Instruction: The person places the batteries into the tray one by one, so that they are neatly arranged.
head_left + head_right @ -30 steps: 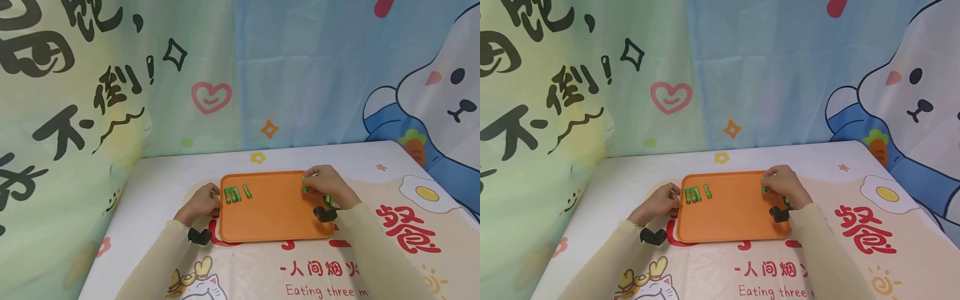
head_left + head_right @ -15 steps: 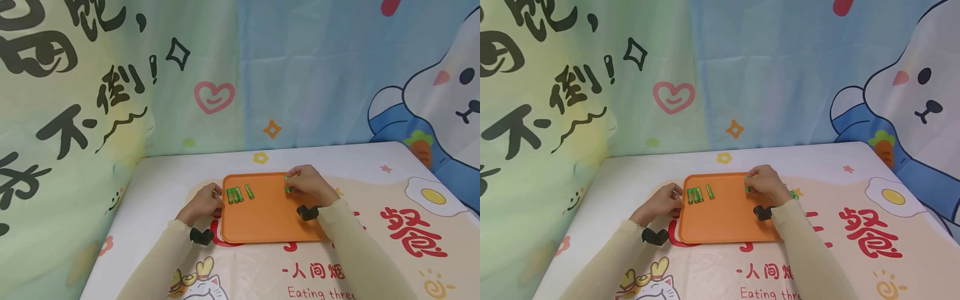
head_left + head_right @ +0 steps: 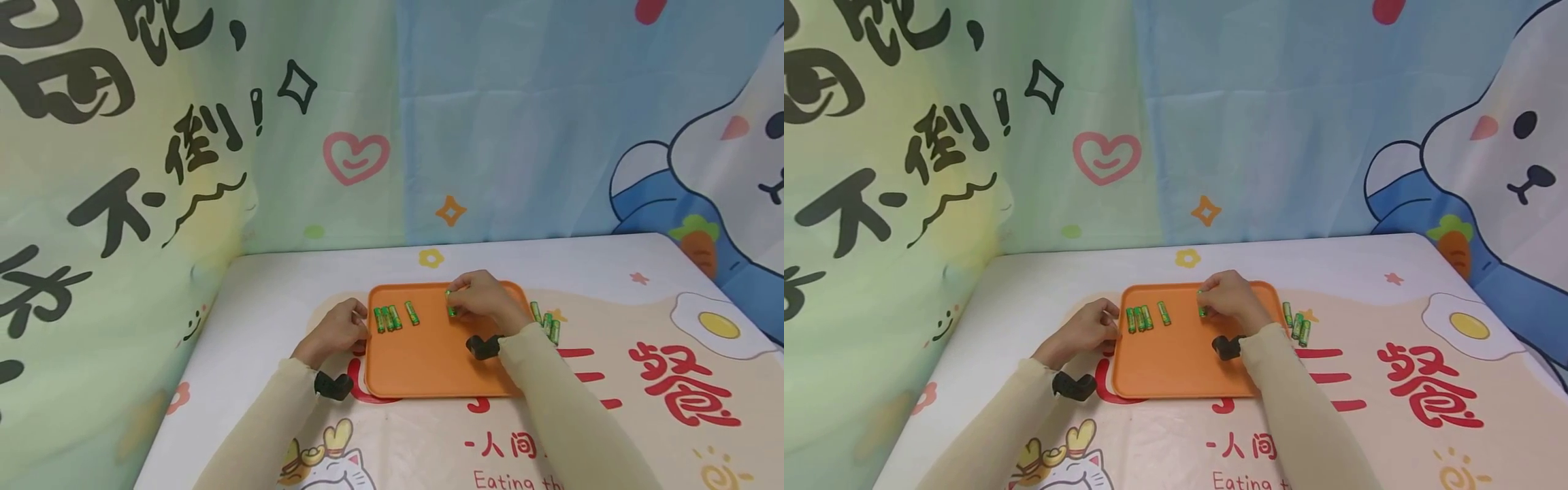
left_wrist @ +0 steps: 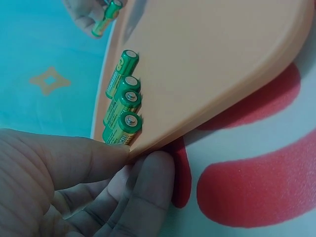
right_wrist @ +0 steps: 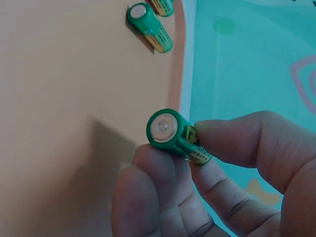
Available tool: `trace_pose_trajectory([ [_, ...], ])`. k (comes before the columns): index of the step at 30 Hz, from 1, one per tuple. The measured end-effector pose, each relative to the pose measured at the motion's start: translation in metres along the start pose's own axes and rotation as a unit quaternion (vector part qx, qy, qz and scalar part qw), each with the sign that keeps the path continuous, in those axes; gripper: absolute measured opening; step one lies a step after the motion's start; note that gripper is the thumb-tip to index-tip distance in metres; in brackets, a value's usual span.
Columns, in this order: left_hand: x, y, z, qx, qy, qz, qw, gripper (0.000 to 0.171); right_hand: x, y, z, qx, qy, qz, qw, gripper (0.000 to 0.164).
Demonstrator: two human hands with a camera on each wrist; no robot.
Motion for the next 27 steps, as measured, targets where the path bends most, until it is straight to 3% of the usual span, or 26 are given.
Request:
trace_pose_trajectory([
  [27, -0.001, -0.002, -0.001, -0.005, -0.007, -0.003, 1.0000, 0.029, 0.014, 0.021, 0.037, 0.005, -0.003, 0.001, 1.000, 0.023],
])
Point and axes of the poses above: each hand's wrist, its own y-axis towards the middle knuckle, its own z-axis out of the palm, x = y × z, the point moved 8 cm from there along y, towards the middle knuckle, and after that the axes turned 10 degrees about z, right-handed, at the moved point
